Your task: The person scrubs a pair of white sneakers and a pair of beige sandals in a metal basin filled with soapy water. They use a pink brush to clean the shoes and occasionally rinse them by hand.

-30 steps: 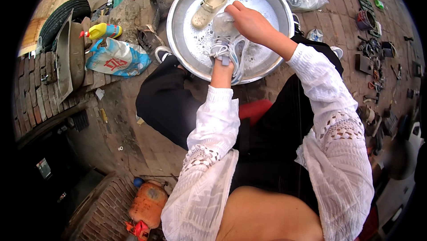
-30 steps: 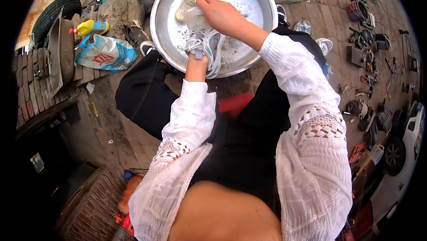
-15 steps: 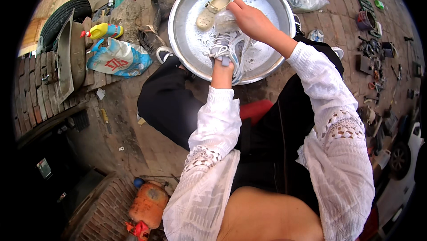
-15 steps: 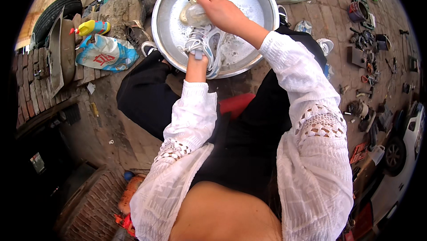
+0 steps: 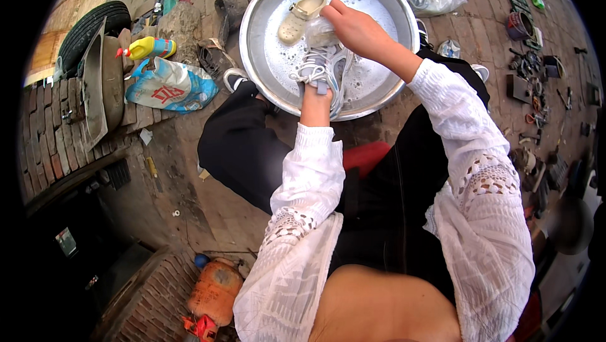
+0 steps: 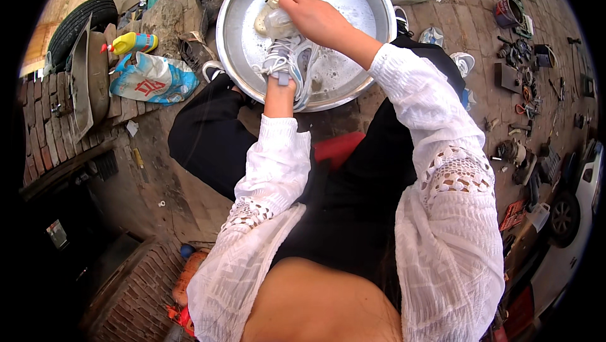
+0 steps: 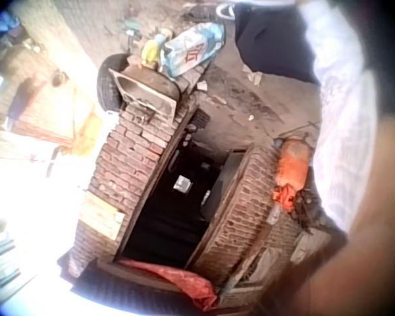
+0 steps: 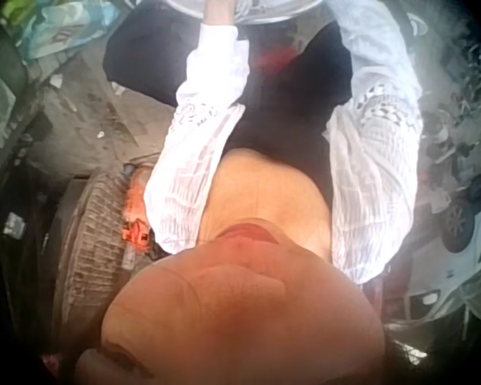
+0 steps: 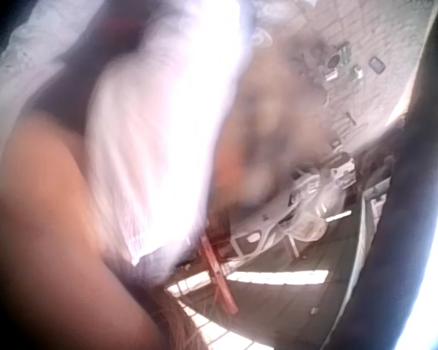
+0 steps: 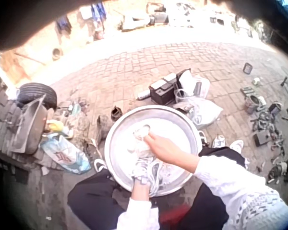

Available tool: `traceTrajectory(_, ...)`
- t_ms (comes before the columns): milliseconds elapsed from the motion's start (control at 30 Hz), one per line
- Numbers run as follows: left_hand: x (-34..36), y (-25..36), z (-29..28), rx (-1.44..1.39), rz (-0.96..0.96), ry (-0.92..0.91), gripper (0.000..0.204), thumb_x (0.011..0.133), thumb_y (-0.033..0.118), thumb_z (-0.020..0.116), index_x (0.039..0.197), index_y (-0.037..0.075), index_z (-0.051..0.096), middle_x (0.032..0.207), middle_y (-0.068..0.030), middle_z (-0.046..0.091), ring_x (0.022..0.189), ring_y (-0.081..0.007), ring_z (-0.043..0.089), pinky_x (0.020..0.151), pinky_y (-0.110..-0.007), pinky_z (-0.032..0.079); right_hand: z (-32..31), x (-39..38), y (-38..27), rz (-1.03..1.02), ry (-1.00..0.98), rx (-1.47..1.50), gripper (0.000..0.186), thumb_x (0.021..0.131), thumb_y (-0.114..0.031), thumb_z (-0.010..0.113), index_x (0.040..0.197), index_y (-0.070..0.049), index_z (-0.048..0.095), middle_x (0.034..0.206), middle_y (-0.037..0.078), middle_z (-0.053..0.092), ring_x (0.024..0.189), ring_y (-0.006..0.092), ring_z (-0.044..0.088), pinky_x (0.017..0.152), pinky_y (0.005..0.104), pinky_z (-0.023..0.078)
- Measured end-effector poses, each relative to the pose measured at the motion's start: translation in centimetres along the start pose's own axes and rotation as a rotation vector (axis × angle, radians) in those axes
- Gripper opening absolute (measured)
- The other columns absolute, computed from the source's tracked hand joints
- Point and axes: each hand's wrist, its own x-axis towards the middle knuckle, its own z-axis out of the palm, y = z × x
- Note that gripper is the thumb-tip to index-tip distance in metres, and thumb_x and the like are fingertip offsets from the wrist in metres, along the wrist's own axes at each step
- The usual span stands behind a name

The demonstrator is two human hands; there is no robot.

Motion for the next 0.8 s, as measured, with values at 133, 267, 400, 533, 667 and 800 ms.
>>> traceTrajectory(133, 0.1, 0.0, -0.2, 0.015, 0.002, -0.002, 0.041, 0.089, 0.019, 0.046, 0.125, 0.0, 0.047, 0.124, -0.0164, 0.053, 0.114, -0.0293, 0.051, 0.096, -0.033, 0.04, 0.1, 0.3, 0.3, -0.015, 0.03, -0.006, 0.019, 0.08, -0.003, 0.049, 0.098, -0.003, 0.042, 0.093, 0.015, 0.048, 0.081, 0.0366, 0.058, 0.068, 0.0445, 0.048)
traceTrajectory(267, 0.1, -0.1, -0.3, 0.016, 0.012, -0.003, 0.041, 0.089, 0.019, 0.046, 0.125, 0.0, 0.047, 0.124, -0.0164, 0.053, 0.114, -0.0293, 0.051, 0.096, -0.033, 0.04, 0.0, 0.3, 0.2, -0.016, 0.063, 0.014, 0.02, 0.079, -0.003, 0.05, 0.097, -0.004, 0.042, 0.091, 0.015, 0.048, 0.08, 0.0368, 0.058, 0.067, 0.0445, 0.048)
traceTrajectory(400, 0.2, 0.0, -0.3, 0.02, 0.019, -0.003, 0.04, 0.089, 0.019, 0.046, 0.125, 0.0, 0.047, 0.124, -0.0164, 0.053, 0.114, -0.0293, 0.051, 0.096, -0.033, 0.041, 0.1, 0.2, 0.0, 0.011, 0.041, 0.006, 0.024, 0.077, 0.0, 0.052, 0.099, -0.004, 0.043, 0.094, 0.015, 0.048, 0.08, 0.0367, 0.058, 0.067, 0.0438, 0.048)
traceTrajectory(533, 0.2, -0.1, -0.3, 0.023, 0.021, -0.004, 0.04, 0.089, 0.019, 0.045, 0.125, 0.0, 0.047, 0.124, -0.0164, 0.053, 0.114, -0.0294, 0.051, 0.096, -0.033, 0.041, 0.2, 0.4, 0.0, 0.07, 0.089, 0.049, 0.028, 0.075, 0.003, 0.052, 0.101, -0.004, 0.044, 0.096, 0.014, 0.048, 0.079, 0.0363, 0.058, 0.067, 0.0435, 0.048)
traceTrajectory(667, 0.2, -0.1, -0.5, 0.028, 0.021, -0.003, 0.04, 0.09, 0.019, 0.045, 0.125, 0.0, 0.047, 0.124, -0.0164, 0.053, 0.114, -0.0294, 0.051, 0.096, -0.033, 0.041, 0.1, 0.2, 0.0, 0.018, 0.135, 0.097, 0.029, 0.076, 0.002, 0.052, 0.103, -0.004, 0.045, 0.098, 0.014, 0.049, 0.08, 0.036, 0.058, 0.068, 0.0438, 0.048)
traceTrajectory(800, 0.0, 0.0, -0.7, 0.029, 0.02, -0.001, 0.04, 0.09, 0.019, 0.045, 0.125, 0.0, 0.047, 0.124, -0.0164, 0.053, 0.114, -0.0294, 0.051, 0.096, -0.033, 0.041, 0.1, 0.3, 0.2, 0.038, 0.059, 0.029, 0.028, 0.077, 0.001, 0.051, 0.104, -0.004, 0.045, 0.101, 0.015, 0.05, 0.082, 0.0362, 0.058, 0.07, 0.0438, 0.048)
